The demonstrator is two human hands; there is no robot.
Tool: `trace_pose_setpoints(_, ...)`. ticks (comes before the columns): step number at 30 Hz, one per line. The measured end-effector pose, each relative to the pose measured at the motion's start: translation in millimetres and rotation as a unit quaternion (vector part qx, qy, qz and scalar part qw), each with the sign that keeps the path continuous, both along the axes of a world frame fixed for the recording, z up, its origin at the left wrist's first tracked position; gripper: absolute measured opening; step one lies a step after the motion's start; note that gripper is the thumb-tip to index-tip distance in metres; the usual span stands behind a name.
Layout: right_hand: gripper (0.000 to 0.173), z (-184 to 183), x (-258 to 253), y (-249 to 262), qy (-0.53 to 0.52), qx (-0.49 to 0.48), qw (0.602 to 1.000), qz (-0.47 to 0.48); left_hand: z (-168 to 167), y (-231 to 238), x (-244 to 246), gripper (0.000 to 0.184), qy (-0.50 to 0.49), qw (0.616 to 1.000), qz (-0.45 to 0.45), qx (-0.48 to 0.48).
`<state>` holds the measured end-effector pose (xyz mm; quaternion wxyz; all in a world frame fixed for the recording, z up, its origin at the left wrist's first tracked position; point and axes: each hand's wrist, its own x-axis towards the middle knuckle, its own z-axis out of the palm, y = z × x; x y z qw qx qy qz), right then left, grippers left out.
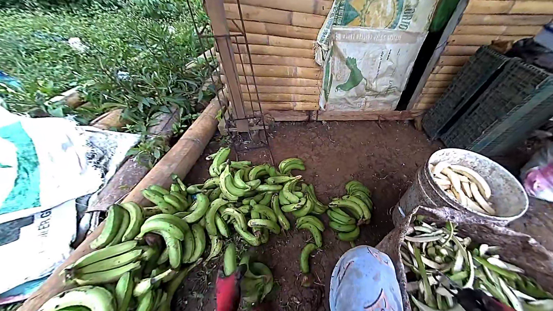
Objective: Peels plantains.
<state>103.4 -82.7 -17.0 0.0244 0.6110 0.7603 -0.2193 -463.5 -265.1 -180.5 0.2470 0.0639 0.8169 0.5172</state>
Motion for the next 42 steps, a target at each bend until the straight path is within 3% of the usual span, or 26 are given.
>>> trace_pose_setpoints(2, 0.046, 22, 2, -7, 0.022, 0.034, 0.999, -0.004, 39, 5, 32, 0.047, -0.042, 0.980, 0.090, 0.171)
trace_pose_setpoints(5, 0.050, 54, -7, -17, 0.089, 0.084, 0.992, 0.026, 130, 17, 80, 0.033, -0.033, 0.948, 0.043, 0.315)
trace_pose_setpoints(9, 0.047, 79, -36, -35, 0.176, 0.192, 0.961, 0.098, 243, 65, 135, 0.023, -0.039, 0.864, -0.032, 0.501)
trace_pose_setpoints(12, 0.045, 94, -42, -37, 0.230, 0.274, 0.931, 0.071, 311, 97, 195, 0.022, -0.007, 0.834, -0.131, 0.536)
trace_pose_setpoints(14, 0.049, 106, -26, -33, 0.281, 0.269, 0.921, 0.010, 333, 118, 243, 0.021, 0.010, 0.849, -0.172, 0.499)
trace_pose_setpoints(15, 0.052, 110, -13, -29, 0.309, 0.251, 0.917, -0.024, 338, 128, 266, 0.035, 0.015, 0.862, -0.197, 0.467)
trace_pose_setpoints(17, 0.050, 104, 15, -19, 0.364, 0.209, 0.902, -0.098, 340, 145, 311, 0.052, 0.022, 0.873, -0.252, 0.416)
trace_pose_setpoints(19, 0.041, 80, 43, -10, 0.428, 0.147, 0.873, -0.181, 330, 164, 353, 0.057, 0.023, 0.879, -0.319, 0.355)
trace_pose_setpoints(22, 0.039, 45, 73, -11, 0.433, 0.086, 0.856, -0.269, 279, 200, 398, 0.071, 0.094, 0.869, -0.459, 0.162)
trace_pose_setpoints(26, 0.044, 30, 69, -32, 0.366, 0.048, 0.902, -0.224, 190, 218, 444, 0.082, 0.229, 0.771, -0.585, -0.098)
trace_pose_setpoints(29, 0.040, 20, 53, -44, 0.368, 0.000, 0.910, -0.192, 188, 226, 449, 0.076, 0.212, 0.777, -0.584, -0.103)
trace_pose_setpoints(33, 0.038, -2, 21, -52, 0.404, -0.083, 0.882, -0.226, 178, 241, 439, 0.065, 0.097, 0.850, -0.517, -0.028)
trace_pose_setpoints(38, 0.038, -10, 17, -52, 0.374, -0.026, 0.896, -0.238, 165, 245, 443, 0.064, 0.103, 0.853, -0.512, -0.020)
trace_pose_setpoints(42, 0.036, -15, 19, -59, 0.369, -0.054, 0.896, -0.242, 155, 248, 440, 0.060, 0.063, 0.867, -0.495, 0.002)
